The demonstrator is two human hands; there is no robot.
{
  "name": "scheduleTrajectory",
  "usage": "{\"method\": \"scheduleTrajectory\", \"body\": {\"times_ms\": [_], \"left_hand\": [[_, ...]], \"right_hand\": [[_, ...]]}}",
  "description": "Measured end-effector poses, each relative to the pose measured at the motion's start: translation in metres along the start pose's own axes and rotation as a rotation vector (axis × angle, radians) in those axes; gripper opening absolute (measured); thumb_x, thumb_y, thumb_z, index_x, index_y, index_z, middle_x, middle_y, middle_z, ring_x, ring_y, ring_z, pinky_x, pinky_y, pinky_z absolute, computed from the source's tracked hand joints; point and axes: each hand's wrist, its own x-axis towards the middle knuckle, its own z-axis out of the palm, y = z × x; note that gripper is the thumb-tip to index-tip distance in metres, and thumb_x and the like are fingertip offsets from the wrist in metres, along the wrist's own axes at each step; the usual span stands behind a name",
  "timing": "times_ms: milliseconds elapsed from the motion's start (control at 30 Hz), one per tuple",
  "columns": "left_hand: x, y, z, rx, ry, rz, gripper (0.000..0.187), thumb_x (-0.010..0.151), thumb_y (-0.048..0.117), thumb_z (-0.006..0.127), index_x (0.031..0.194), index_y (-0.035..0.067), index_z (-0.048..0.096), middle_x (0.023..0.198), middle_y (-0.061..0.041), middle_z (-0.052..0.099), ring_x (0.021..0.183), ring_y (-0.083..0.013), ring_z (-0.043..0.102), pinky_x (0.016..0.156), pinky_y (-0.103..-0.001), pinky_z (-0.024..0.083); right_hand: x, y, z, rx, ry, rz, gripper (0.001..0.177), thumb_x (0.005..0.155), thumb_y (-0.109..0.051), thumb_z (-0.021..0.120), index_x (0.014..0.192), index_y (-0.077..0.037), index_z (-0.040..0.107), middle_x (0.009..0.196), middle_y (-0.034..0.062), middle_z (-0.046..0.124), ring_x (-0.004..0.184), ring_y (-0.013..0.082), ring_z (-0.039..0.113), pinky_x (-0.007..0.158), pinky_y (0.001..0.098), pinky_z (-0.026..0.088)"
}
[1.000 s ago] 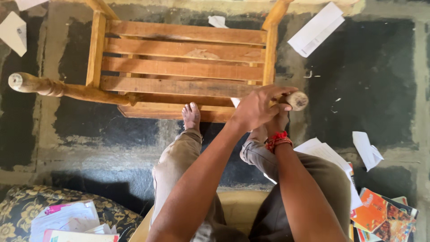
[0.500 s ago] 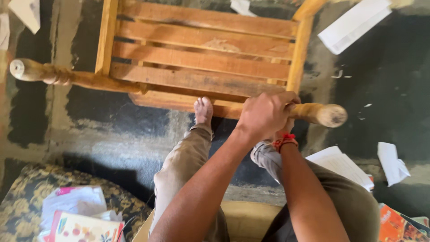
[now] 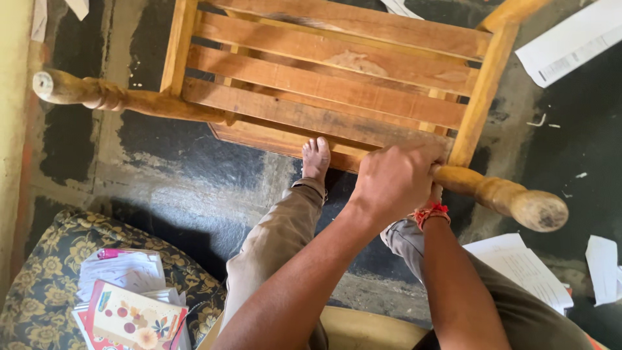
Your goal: The person wipes the underside of a wooden stool with a cloth. They rotate the stool to access different legs and slats, scrubbing the surfaces thoroughly.
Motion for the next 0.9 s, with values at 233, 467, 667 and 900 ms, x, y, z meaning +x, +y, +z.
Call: {"method": "scheduleTrajectory", "body": {"times_ms": [233, 467, 667, 900], "left_hand": [[-0.005, -0.008, -0.013, -0.007, -0.047, 0.012, 0.022, 0.087, 0.019, 0.069, 0.108, 0.015, 0.071, 0.098, -0.010, 0.076, 0.084, -0.0317, 0.074, 0.071, -0.045, 0.057], [-0.005, -0.017, -0.015, 0.116, -0.081, 0.030, 0.028, 0.080, 0.024, 0.076, 0.104, 0.011, 0.069, 0.090, -0.012, 0.074, 0.080, -0.0325, 0.074, 0.065, -0.046, 0.057], [-0.004, -0.025, -0.002, 0.229, -0.047, 0.042, 0.015, 0.089, 0.013, 0.068, 0.104, 0.012, 0.071, 0.091, -0.010, 0.075, 0.080, -0.0277, 0.075, 0.066, -0.042, 0.058], [-0.002, -0.012, 0.007, 0.284, -0.132, -0.009, 0.019, 0.083, 0.023, 0.072, 0.095, 0.008, 0.070, 0.083, -0.012, 0.074, 0.074, -0.0282, 0.074, 0.060, -0.044, 0.057]], "right_hand": [[0.009, 0.002, 0.016, -0.009, -0.025, 0.022, 0.087, 0.075, -0.046, 0.077, 0.146, -0.006, 0.047, 0.136, 0.0258, 0.059, 0.123, 0.0416, 0.060, 0.099, 0.0507, 0.049], [0.003, 0.003, 0.034, -0.042, 0.023, 0.090, 0.092, 0.071, -0.048, 0.077, 0.147, -0.005, 0.046, 0.137, 0.0279, 0.058, 0.123, 0.0444, 0.059, 0.099, 0.0528, 0.048], [-0.011, -0.011, 0.057, -0.093, 0.098, 0.184, 0.097, 0.067, -0.049, 0.078, 0.147, -0.005, 0.046, 0.137, 0.0297, 0.057, 0.124, 0.0467, 0.058, 0.099, 0.0546, 0.047], [-0.010, -0.020, 0.064, -0.102, 0.097, 0.259, 0.103, 0.063, -0.051, 0.079, 0.148, -0.005, 0.045, 0.137, 0.0318, 0.056, 0.124, 0.0495, 0.057, 0.099, 0.0566, 0.046]]}}
